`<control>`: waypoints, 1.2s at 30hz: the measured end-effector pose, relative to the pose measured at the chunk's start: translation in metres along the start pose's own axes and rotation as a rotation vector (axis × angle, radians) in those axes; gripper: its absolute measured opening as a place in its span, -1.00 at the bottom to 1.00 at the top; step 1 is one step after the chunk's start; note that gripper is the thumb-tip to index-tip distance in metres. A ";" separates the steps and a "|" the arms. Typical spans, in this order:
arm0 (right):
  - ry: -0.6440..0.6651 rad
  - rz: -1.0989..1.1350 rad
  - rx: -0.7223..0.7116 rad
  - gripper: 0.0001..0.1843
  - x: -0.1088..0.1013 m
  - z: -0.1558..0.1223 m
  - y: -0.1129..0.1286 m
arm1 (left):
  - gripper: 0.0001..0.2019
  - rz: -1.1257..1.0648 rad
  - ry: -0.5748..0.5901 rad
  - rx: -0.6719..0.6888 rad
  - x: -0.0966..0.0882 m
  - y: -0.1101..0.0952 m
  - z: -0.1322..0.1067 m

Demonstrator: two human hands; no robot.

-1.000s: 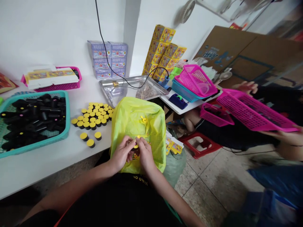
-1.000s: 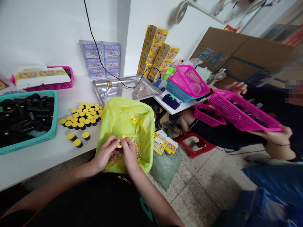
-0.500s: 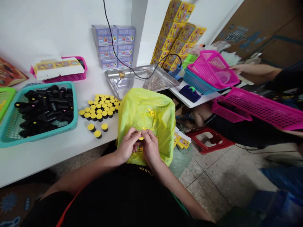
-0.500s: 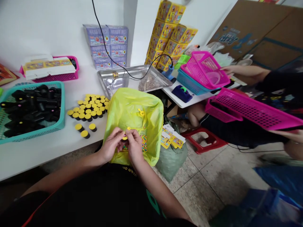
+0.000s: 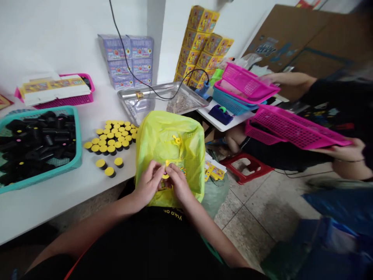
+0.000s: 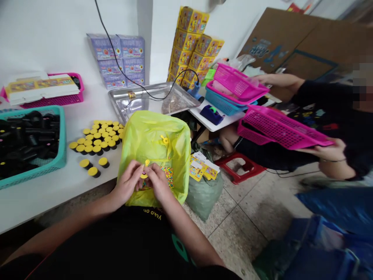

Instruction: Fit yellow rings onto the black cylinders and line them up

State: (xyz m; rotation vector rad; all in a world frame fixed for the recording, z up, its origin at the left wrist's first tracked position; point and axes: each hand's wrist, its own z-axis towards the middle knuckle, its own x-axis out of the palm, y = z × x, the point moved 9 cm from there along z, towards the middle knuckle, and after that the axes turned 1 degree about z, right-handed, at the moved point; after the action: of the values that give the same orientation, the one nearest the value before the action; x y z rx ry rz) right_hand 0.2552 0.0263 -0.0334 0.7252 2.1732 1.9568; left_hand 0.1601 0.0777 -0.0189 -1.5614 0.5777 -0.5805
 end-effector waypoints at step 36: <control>-0.135 -0.652 -0.904 -0.83 -0.002 -0.043 0.057 | -0.40 -0.317 -0.060 -0.179 0.017 0.021 0.005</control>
State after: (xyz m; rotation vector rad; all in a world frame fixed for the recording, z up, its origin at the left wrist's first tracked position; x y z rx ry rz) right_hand 0.2546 -0.0112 0.0273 -0.0134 1.0141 2.0754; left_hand 0.1753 0.0688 -0.0401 -1.8508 0.3453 -0.7324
